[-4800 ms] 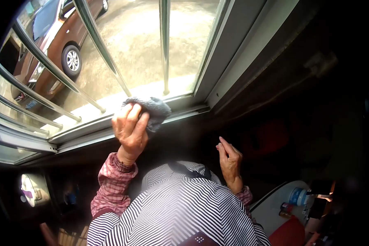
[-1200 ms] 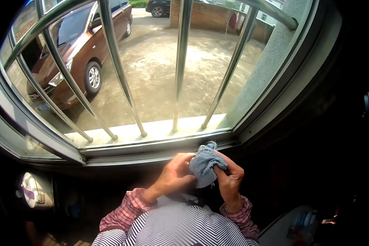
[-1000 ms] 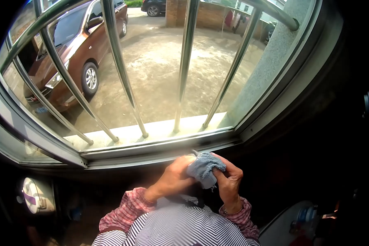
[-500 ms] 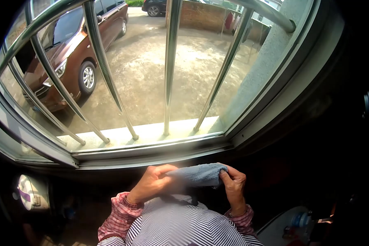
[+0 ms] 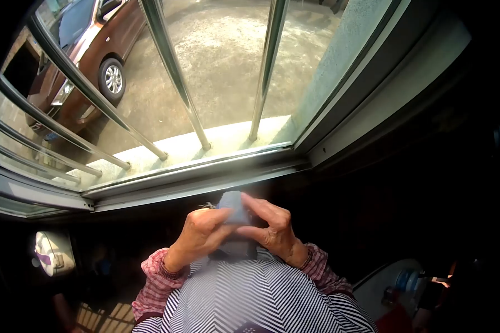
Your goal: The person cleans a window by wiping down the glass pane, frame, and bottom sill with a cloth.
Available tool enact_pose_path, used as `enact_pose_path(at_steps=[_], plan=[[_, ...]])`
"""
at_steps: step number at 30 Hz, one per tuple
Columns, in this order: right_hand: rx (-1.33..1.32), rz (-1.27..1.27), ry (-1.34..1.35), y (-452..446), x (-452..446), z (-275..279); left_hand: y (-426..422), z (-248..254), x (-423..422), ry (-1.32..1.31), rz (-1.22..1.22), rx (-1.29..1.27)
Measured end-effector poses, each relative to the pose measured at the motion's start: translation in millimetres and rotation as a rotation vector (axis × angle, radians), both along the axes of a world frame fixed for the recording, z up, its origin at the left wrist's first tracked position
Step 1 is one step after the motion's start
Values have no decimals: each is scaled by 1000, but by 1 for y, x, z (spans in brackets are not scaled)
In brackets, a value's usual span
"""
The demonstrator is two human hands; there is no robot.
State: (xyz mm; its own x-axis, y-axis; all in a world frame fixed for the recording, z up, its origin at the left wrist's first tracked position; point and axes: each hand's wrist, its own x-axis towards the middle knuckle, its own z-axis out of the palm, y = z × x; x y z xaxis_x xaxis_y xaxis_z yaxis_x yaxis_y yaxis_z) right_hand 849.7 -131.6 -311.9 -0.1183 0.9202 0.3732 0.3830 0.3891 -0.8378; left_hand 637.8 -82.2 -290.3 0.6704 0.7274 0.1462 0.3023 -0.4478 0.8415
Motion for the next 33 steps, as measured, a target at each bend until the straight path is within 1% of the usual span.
enact_pose_path(at_steps=[1, 2, 3, 4, 6, 7, 9, 10, 11, 12, 13, 14, 15, 16, 17, 19, 21, 22, 23, 25, 27, 29, 31, 33], plan=[[88, 71, -57, 3, -7, -7, -2, 2, 3, -34, 65, -115], [-35, 114, -26, 0, -11, -8, -4, 5, 6, -67, 132, -230], [-45, 116, -16, 0, -13, -7, -6, 9, 10, -100, 199, -345], [-92, 111, 37, 1, -14, -11, -5, 13, 14, -209, 226, -376], [-193, 86, 122, 0, -19, -21, -5, 9, 17, -218, 217, -329], [-299, 69, 189, -1, -21, -20, -5, 5, 18, -222, 214, -312], [-445, 48, 293, -2, -15, -18, -1, 9, 18, -150, 183, -55], [-504, 14, 412, -1, -11, -14, 3, 12, 19, -116, 164, 76], [-509, -47, 482, 0, -5, -23, 3, 14, 20, -191, 243, 201], [-459, -166, 400, 0, 9, -21, 6, 14, 14, -167, 290, 238], [-322, -299, 305, 1, 25, -21, 8, 12, 1, -141, 340, 275], [-243, -447, 300, -2, 40, -23, 8, 8, -14, -124, 405, 174], [-70, -609, 207, 0, 51, -21, 8, 2, -26, -132, 471, 120], [74, -722, 54, 3, 65, -22, 9, -6, -40, -109, 512, 134], [193, -797, -153, 7, 74, -21, 9, -15, -53, -89, 548, 150], [216, -827, -487, 17, 76, -20, 7, -31, -76, -98, 607, 112], [142, -725, -514, 33, 68, -56, 3, -44, -100, -89, 616, 63], [206, -700, -602, 41, 63, -80, 0, -48, -110, -79, 628, 70], [262, -684, -597, 46, 54, -82, -1, -51, -121, -72, 641, 75], [136, -718, -506, 51, 32, -73, -2, -54, -142, -47, 659, 126], [221, -608, -607, 52, 4, -74, -2, -57, -160, -95, 708, 66], [196, -500, -501, 56, -39, -73, 0, -54, -179, -105, 731, 49], [185, -379, -390, 59, -101, -71, 3, -52, -196, -159, 780, 100], [170, -196, -90, 61, -160, -60, 6, -49, -216, -197, 876, 194]])
